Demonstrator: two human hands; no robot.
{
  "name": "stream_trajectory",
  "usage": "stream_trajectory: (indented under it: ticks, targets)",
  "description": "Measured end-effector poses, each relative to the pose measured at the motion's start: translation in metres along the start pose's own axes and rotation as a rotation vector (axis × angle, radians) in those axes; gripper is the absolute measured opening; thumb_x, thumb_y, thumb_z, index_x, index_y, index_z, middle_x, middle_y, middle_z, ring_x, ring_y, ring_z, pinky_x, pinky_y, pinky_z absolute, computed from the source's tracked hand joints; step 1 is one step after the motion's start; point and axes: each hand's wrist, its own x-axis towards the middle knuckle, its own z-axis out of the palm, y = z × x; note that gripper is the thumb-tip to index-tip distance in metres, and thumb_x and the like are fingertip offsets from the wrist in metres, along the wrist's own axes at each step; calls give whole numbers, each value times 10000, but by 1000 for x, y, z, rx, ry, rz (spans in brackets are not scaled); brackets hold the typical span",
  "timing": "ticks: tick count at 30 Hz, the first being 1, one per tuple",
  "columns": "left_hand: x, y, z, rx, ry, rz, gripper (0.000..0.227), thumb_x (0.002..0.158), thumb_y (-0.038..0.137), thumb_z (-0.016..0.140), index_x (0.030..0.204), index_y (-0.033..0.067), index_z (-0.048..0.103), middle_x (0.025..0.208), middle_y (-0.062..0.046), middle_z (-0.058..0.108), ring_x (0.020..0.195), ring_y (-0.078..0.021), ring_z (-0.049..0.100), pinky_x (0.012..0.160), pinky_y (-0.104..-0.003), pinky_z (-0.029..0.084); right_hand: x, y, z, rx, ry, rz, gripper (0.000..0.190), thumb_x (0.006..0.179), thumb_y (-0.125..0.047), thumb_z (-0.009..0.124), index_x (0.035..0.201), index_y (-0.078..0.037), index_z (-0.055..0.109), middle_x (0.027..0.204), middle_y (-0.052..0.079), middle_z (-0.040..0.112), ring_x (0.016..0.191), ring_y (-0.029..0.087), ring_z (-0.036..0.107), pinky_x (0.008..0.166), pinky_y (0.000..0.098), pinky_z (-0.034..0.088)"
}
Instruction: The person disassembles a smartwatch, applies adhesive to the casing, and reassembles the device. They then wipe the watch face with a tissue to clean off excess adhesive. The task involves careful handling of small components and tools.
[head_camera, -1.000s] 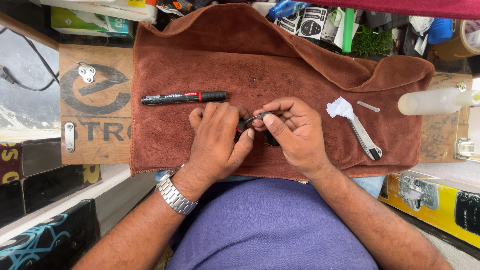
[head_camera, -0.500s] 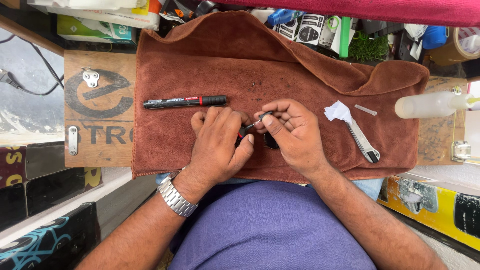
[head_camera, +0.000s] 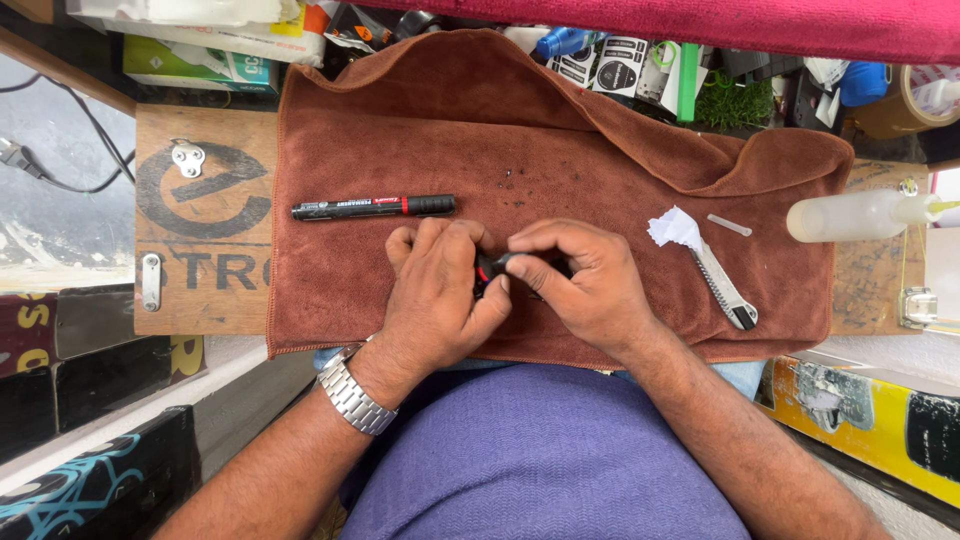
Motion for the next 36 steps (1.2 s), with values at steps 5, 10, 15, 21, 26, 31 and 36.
stream_trajectory:
  ticks: [5, 10, 15, 21, 26, 31, 36]
  targets:
    - [-5, -5, 8, -3, 8, 103, 458, 870, 211, 721, 1224, 114, 448, 1048, -21, 586, 1011, -238, 545, 911, -486, 318, 4, -3, 0, -534, -21, -341, 286, 929, -293, 780, 755, -101, 661, 768, 7, 622, 699, 176, 561, 676, 338, 479]
    - [-3, -5, 11, 20, 30, 99, 455, 896, 218, 727, 1227, 112, 435, 1044, -28, 572, 982, -247, 540, 914, -489, 322, 1, -14, 1, -784, 16, -429, 335, 988, -333, 644, 743, -107, 607, 728, 36, 564, 713, 235, 500, 703, 413, 422]
    - [0, 1, 6, 18, 29, 103, 441, 863, 272, 728, 1171, 124, 449, 990, -28, 555, 951, -262, 526, 895, -493, 315, -1, -26, 0, -762, 6, -478, 305, 1033, -285, 591, 795, -96, 613, 751, 63, 584, 750, 272, 524, 721, 429, 411]
    - [2, 6, 1, 111, 10, 75, 204, 996, 274, 666, 1120, 169, 544, 951, -18, 544, 932, -241, 510, 894, -460, 318, -16, -1, -29, -700, 125, -333, 393, 1054, -399, 572, 828, -86, 642, 780, 79, 633, 764, 293, 610, 723, 452, 478]
    - [4, 9, 0, 128, 64, 12, 155, 1013, 277, 620, 1076, 138, 591, 984, -12, 577, 948, -232, 513, 893, -447, 317, -84, 57, -116, -927, 507, -318, 396, 1142, -420, 632, 978, -61, 663, 980, 128, 671, 871, 298, 656, 796, 414, 522]
    - [5, 11, 6, 302, 55, 1, 116, 1004, 266, 663, 1058, 163, 651, 964, -12, 561, 973, -221, 511, 896, -445, 319, -169, 110, -223, -1361, 824, -28, 372, 1158, -351, 482, 1193, 10, 564, 1174, 154, 572, 1027, 280, 596, 917, 421, 479]
    - [5, 17, 14, 460, 31, -50, 182, 977, 288, 710, 1108, 164, 684, 1114, -50, 558, 1058, -259, 480, 927, -466, 316, -189, 114, -213, -1649, 637, 152, 307, 1153, -294, 558, 1254, -4, 571, 1196, 162, 623, 1042, 307, 636, 911, 447, 476]
